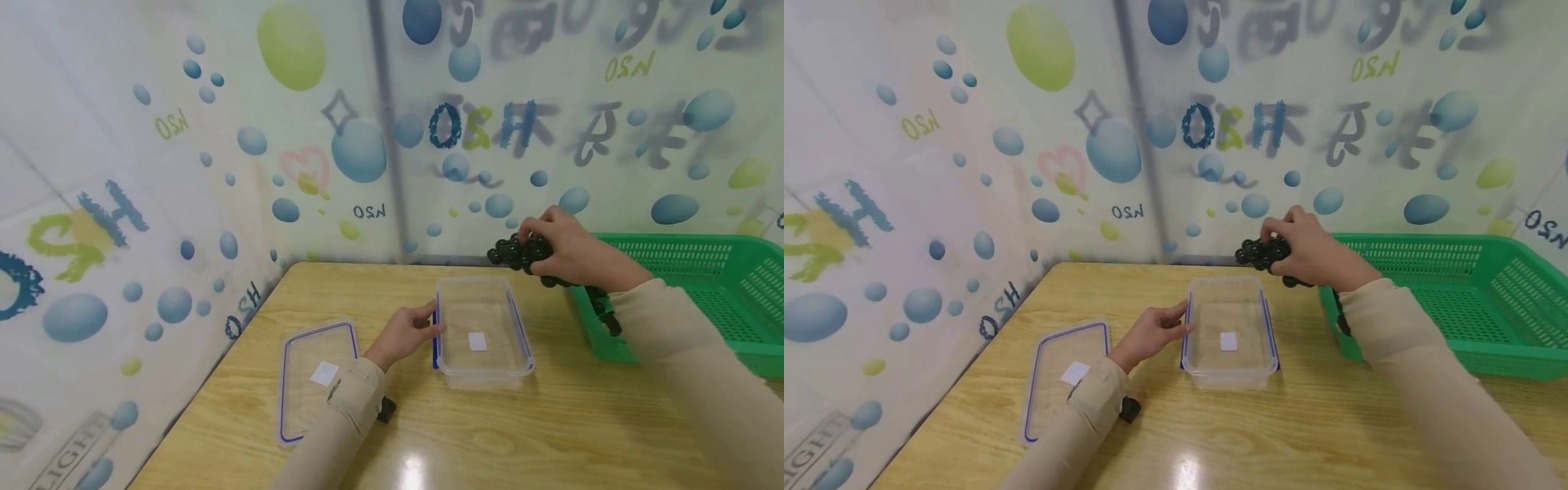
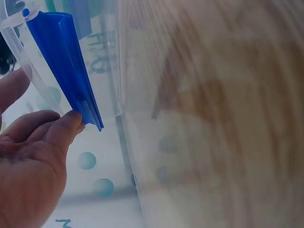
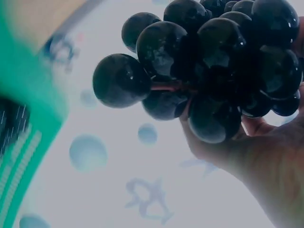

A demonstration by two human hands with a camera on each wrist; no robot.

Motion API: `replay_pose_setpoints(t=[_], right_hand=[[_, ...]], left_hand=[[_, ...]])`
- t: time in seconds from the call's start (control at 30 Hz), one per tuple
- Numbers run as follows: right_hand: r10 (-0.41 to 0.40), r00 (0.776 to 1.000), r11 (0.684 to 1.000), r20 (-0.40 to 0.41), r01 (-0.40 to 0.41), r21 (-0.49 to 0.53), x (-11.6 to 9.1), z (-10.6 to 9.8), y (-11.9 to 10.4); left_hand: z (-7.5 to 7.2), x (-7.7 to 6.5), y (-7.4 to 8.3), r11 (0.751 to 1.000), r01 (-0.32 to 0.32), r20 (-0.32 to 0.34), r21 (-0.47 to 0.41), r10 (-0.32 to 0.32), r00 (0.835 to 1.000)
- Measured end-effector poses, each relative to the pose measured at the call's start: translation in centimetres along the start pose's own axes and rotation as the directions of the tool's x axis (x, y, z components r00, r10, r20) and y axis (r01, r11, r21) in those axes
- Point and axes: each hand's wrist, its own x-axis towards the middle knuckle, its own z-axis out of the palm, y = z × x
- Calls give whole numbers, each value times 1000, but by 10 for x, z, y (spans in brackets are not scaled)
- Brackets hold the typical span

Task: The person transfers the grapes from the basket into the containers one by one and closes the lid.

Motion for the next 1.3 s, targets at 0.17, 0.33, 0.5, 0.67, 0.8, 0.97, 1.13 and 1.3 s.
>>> replay_pose_setpoints(t=[0.17, 0.33, 0.5, 0.67, 0.8, 0.97, 1.13, 1.3], right_hand=[[-46, 998, 999, 46, 45, 23, 25, 35, -18], [-62, 995, 997, 77, 58, 55, 34, 69, -21], [-93, 993, 992, 77, 87, 88, 36, 88, -20], [-67, 995, 990, 75, 57, 132, 39, 97, -13], [-17, 995, 986, 100, 0, 164, 41, 102, -7], [32, 989, 984, 145, -57, 170, 39, 105, -5], [32, 991, 993, 133, -47, 110, 35, 107, -6], [-19, 991, 999, 131, 15, 35, 33, 113, -8]], left_hand=[[-1, 1, 0, 1000, -4, 1, -8, 4, 1000], [0, 0, 1, 1000, -2, 0, -8, 2, 1000], [1, 1, 2, 1000, -11, 0, -19, 11, 1000], [1, 2, 3, 999, -9, 1, -31, 10, 1000], [2, 2, 2, 999, -11, 0, -33, 11, 1000], [3, 2, 0, 1000, -18, -4, -18, 18, 1000], [3, 1, 0, 1000, -24, -2, -2, 24, 1000], [2, 2, 0, 1000, -23, -7, 4, 23, 1000]])
